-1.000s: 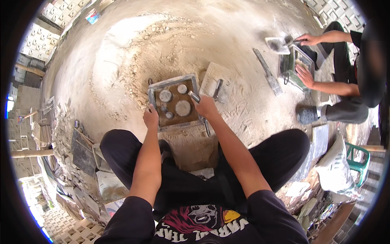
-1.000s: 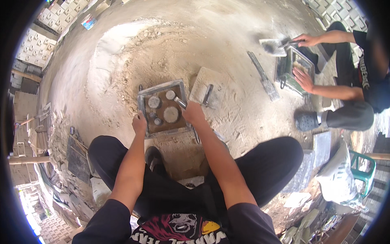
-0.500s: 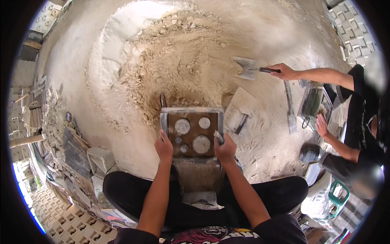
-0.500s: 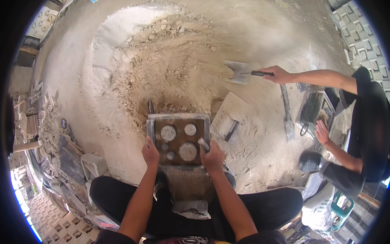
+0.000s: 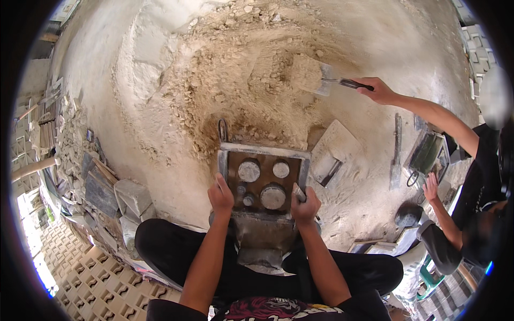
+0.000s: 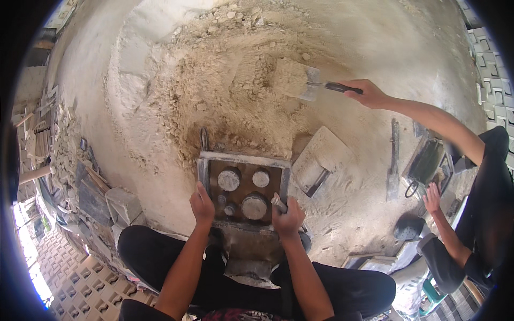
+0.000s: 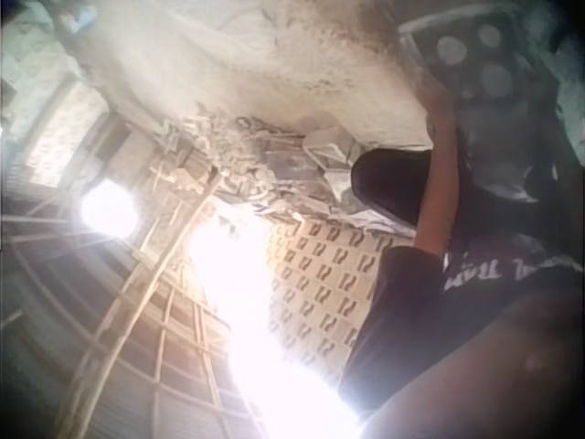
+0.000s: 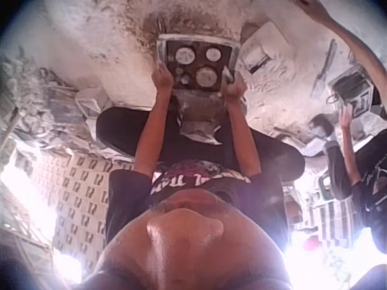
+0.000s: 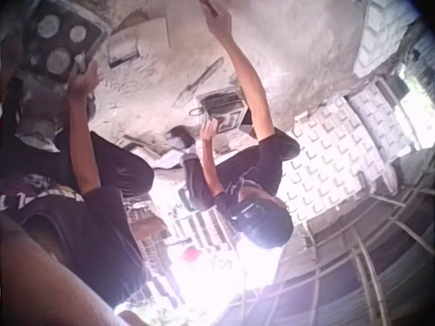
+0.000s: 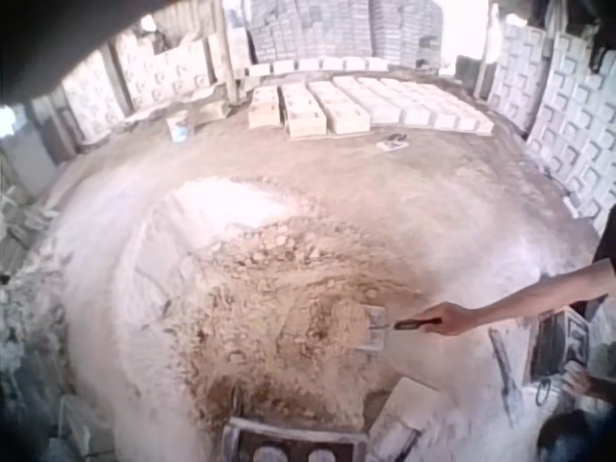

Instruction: The person prepares a mold by filling it with a mixture and then uses a metal rod to compress and level the material within the circular patterns of the mold.

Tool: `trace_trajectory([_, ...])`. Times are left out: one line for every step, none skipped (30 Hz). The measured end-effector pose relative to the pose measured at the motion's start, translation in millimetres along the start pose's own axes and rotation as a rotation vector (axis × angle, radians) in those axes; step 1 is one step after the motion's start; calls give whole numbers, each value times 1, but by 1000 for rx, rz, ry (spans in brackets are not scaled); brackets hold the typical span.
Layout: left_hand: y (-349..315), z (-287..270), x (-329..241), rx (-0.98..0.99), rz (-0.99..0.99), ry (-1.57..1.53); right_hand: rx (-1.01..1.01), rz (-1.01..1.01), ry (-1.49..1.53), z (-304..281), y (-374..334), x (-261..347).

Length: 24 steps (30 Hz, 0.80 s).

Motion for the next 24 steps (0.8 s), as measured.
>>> trace_trajectory([2,0,5,14,-92,-10,14,-7,-2,0,2,1])
trace_trajectory([5,-1,11,28,-185,-19,13,17,43,-1,5,-1])
trace_trajectory([4,0,17,44,-279,-29,-10,57,87,-6,10,-6])
trace_trajectory([3,-2,15,39,-295,-32,-33,92,136,-11,18,-11])
trace_trajectory([4,-2,14,35,-313,-35,-53,127,184,-17,28,-14])
trace_trajectory([5,-3,14,31,-331,-37,-84,206,234,-33,37,-24])
trace_trajectory([8,-4,11,19,-294,-21,-110,284,283,-56,51,-25])
trace_trajectory([7,-5,10,14,-261,1,-152,371,364,-78,67,-18])
trace_trajectory([5,-3,9,16,-229,22,-197,461,440,-99,85,-7])
trace_trajectory([4,-2,11,16,-231,28,-200,429,487,-116,106,14])
trace_trajectory([4,0,12,20,-231,35,-207,399,533,-131,124,37])
trace_trajectory([3,0,12,22,-227,41,-214,328,639,-145,142,70])
trace_trajectory([3,0,13,32,-239,41,-221,252,750,-153,160,102])
trace_trajectory([3,1,15,40,-250,39,-243,221,830,-156,173,121])
trace_trajectory([3,2,17,47,-262,36,-262,187,910,-152,183,134])
trace_trajectory([3,3,18,71,-284,48,-242,212,960,-138,191,139])
trace_trajectory([4,2,17,92,-307,59,-220,236,1013,-120,201,146])
trace_trajectory([4,2,15,118,-323,70,-188,221,1045,-95,211,148])
trace_trajectory([3,0,9,111,-315,67,-159,209,1075,-66,216,146])
trace_trajectory([3,-2,6,95,-309,61,-66,161,1050,-36,219,154])
trace_trajectory([3,-4,4,80,-305,56,27,114,1022,-8,219,164])
trace_trajectory([4,-3,4,83,-306,64,26,134,1035,17,217,165])
trace_trajectory([3,-3,6,86,-313,73,29,158,1046,36,214,171])
trace_trajectory([3,-2,7,89,-319,82,62,197,1071,52,212,174])
Point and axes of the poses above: each hand's wrist, its own y-axis towards the middle knuckle, its own z-axis out of the palm, x = y × z, the point moved 8 cm from there along y, towards the middle knuckle, and after that the axes turned 1 degree about -y, right-handed, at the moved point
